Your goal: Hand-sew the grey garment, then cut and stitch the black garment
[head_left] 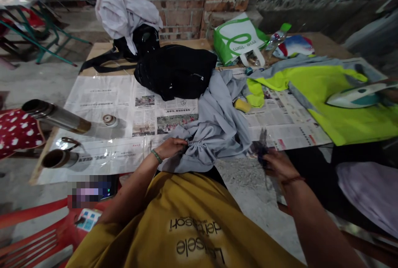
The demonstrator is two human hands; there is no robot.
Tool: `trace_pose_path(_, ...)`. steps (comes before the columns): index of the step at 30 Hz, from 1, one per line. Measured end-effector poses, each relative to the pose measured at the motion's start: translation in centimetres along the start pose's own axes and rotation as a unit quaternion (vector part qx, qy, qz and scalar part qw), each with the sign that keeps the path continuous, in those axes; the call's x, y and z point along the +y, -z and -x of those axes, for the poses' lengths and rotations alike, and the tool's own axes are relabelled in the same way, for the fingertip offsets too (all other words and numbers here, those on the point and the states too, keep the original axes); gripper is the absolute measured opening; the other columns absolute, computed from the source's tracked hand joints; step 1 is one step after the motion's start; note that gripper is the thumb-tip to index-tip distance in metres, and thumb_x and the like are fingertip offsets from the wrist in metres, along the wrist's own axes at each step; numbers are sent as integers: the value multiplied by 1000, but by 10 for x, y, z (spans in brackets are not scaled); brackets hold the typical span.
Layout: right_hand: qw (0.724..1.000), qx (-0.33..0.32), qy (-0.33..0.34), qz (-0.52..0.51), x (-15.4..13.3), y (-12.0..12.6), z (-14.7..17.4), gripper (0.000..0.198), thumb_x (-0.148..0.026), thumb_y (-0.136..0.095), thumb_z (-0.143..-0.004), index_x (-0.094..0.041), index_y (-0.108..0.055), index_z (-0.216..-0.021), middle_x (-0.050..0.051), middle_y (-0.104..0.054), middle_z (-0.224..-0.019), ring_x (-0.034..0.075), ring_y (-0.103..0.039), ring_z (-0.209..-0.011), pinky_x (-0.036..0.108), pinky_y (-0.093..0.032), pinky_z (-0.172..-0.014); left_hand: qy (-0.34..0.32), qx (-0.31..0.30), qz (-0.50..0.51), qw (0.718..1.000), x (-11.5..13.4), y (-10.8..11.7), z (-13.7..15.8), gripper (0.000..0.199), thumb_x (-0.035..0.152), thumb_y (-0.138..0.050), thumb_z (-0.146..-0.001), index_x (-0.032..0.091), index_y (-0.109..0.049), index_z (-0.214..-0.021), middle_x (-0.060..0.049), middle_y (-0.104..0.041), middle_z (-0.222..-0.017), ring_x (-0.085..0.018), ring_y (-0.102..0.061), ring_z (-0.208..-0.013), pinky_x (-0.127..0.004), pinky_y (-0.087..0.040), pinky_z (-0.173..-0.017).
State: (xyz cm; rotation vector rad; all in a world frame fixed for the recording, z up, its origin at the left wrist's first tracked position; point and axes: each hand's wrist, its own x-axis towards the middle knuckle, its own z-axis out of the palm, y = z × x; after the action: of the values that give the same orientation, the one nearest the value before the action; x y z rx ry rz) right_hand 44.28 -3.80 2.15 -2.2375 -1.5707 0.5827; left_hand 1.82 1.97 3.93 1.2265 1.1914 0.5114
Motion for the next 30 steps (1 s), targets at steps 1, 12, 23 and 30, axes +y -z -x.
trace_pose_path(1, 997, -25, -1, -79, -3, 1, 10, 30, -36, -39, -81, -18, -61, -92, 17, -63, -79, 25, -63, -71, 37, -45, -59, -5, 3, -4, 1000, -2, 0, 0, 24, 6, -56, -66, 19, -73, -76, 2, -62, -57, -12, -54, -59, -18, -38, -49)
trace_pose_path(12, 780, -419, 15, -464, -93, -13, 93, 56, -59, -66, -72, -20, -55, -111, 3, -51, -76, 11, -47, -56, 25, -34, -50, -10, -7, -88, 996, -9, 5, 1, 26, 20, -53, -75, 14, -71, -92, -3, -72, -85, -14, -63, -79, -23, -50, -75)
trace_pose_path(23, 779, -529, -22, -336, -146, -37, 84, 57, -63, -62, -75, -14, -54, -102, -2, -53, -71, 5, -50, -47, 17, -37, -43, 12, 4, -78, 997, 4, 1, 9, 34, 15, -53, -74, 13, -70, -104, -4, -72, -94, -15, -64, -82, -23, -49, -75)
trace_pose_path(30, 794, -527, -37, -300, -155, -39, 86, 54, -62, -64, -73, -16, -56, -99, -3, -54, -68, 4, -50, -44, 16, -36, -40, 14, -1, -46, 999, 3, 0, 8, 35, 13, -52, -74, 11, -70, -103, -2, -69, -77, -12, -58, -67, -21, -44, -63)
